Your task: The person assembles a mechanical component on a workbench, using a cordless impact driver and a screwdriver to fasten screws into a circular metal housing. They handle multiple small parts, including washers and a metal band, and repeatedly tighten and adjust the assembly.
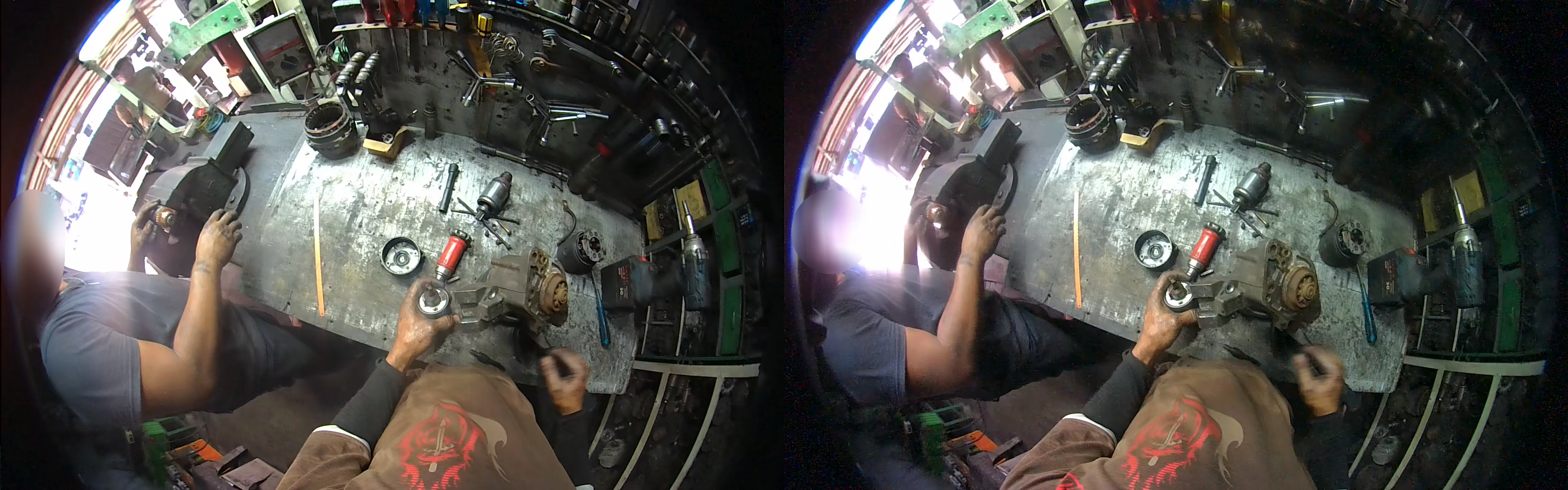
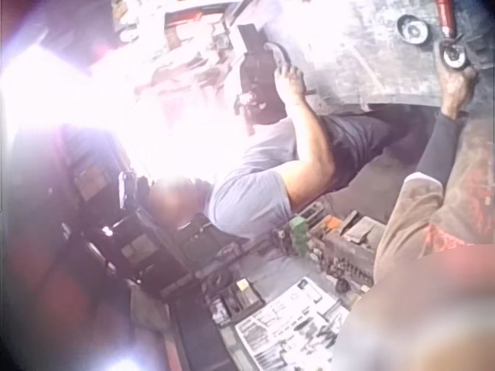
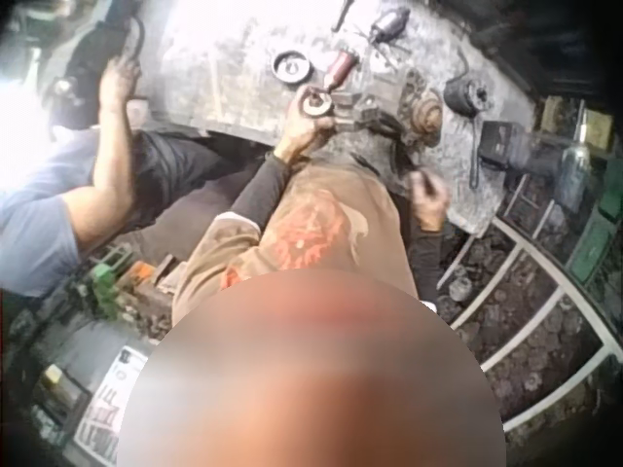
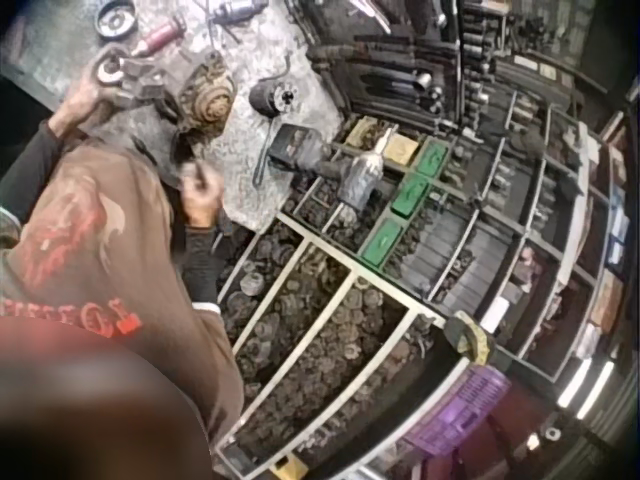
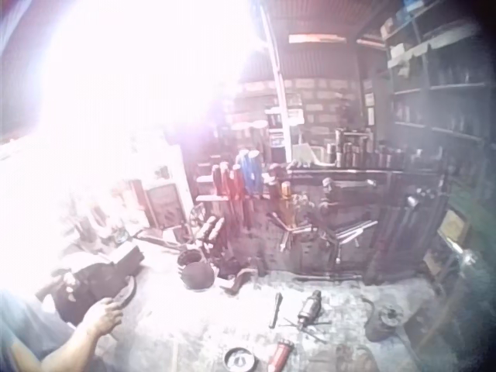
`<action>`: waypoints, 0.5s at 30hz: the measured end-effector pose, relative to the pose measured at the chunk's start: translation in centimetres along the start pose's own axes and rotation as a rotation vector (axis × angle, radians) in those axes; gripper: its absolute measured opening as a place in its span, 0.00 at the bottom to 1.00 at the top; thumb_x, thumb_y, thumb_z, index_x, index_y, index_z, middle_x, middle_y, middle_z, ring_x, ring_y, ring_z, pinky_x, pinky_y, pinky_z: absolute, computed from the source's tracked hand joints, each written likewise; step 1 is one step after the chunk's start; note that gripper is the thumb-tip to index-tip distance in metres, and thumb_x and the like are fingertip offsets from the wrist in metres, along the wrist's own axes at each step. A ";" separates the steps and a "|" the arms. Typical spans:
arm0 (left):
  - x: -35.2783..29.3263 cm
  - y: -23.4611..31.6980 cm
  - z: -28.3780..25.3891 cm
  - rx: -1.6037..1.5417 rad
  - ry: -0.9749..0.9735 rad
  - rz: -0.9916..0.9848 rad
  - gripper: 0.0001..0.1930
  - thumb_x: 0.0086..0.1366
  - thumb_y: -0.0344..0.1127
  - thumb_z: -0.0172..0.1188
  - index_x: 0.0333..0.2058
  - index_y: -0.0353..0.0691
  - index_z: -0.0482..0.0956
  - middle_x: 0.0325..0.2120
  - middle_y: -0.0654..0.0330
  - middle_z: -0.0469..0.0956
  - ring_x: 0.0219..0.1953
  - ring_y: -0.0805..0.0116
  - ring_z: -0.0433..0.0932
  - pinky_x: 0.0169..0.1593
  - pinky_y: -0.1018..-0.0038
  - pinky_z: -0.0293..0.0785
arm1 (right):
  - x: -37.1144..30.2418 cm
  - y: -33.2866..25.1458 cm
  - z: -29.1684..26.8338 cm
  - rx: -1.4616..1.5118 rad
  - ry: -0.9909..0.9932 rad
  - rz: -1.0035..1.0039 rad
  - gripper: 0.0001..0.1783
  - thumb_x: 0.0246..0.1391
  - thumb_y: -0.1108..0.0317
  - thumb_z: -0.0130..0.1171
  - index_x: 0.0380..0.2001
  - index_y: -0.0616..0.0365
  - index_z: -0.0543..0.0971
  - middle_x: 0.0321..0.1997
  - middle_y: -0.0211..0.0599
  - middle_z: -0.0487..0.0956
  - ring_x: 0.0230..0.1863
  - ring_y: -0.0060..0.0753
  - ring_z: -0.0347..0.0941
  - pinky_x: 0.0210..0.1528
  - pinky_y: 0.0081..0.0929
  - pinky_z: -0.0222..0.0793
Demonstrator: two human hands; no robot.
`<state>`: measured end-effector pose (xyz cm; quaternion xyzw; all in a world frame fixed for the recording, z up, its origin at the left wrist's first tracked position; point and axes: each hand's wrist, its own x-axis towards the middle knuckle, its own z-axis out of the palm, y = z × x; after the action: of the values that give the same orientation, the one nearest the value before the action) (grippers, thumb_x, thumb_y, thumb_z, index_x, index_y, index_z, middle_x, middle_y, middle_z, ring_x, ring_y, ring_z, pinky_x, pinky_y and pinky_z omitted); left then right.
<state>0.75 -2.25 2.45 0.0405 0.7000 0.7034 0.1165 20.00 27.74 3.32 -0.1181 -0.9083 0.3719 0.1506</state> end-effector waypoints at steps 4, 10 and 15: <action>-0.5 -0.5 -1.0 -0.247 -0.044 -0.330 0.37 0.50 0.22 0.76 0.59 0.42 0.70 0.45 0.61 0.77 0.52 0.70 0.74 0.57 0.71 0.74 | 0.4 -1.2 6.6 -0.139 -0.458 -0.269 0.25 0.54 0.59 0.72 0.54 0.57 0.82 0.58 0.55 0.79 0.53 0.60 0.78 0.57 0.50 0.75; -1.8 -0.8 -2.6 0.067 0.017 -0.153 0.46 0.54 0.28 0.79 0.68 0.44 0.61 0.58 0.54 0.71 0.59 0.64 0.71 0.65 0.68 0.69 | 2.2 -1.5 10.0 -0.182 -0.610 -0.345 0.33 0.43 0.67 0.76 0.55 0.54 0.77 0.48 0.53 0.75 0.50 0.64 0.74 0.50 0.53 0.73; -3.6 -0.1 -3.8 0.105 0.049 -0.005 0.54 0.59 0.36 0.73 0.76 0.50 0.45 0.69 0.42 0.62 0.73 0.49 0.60 0.73 0.60 0.55 | 2.2 -0.9 11.3 -0.075 -0.540 -0.400 0.19 0.52 0.66 0.67 0.48 0.55 0.80 0.46 0.56 0.80 0.43 0.65 0.78 0.46 0.55 0.74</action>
<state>3.41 -6.71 2.64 0.0277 0.7387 0.6661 0.0991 13.80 20.62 -3.24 0.1598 -0.9336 0.3193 -0.0302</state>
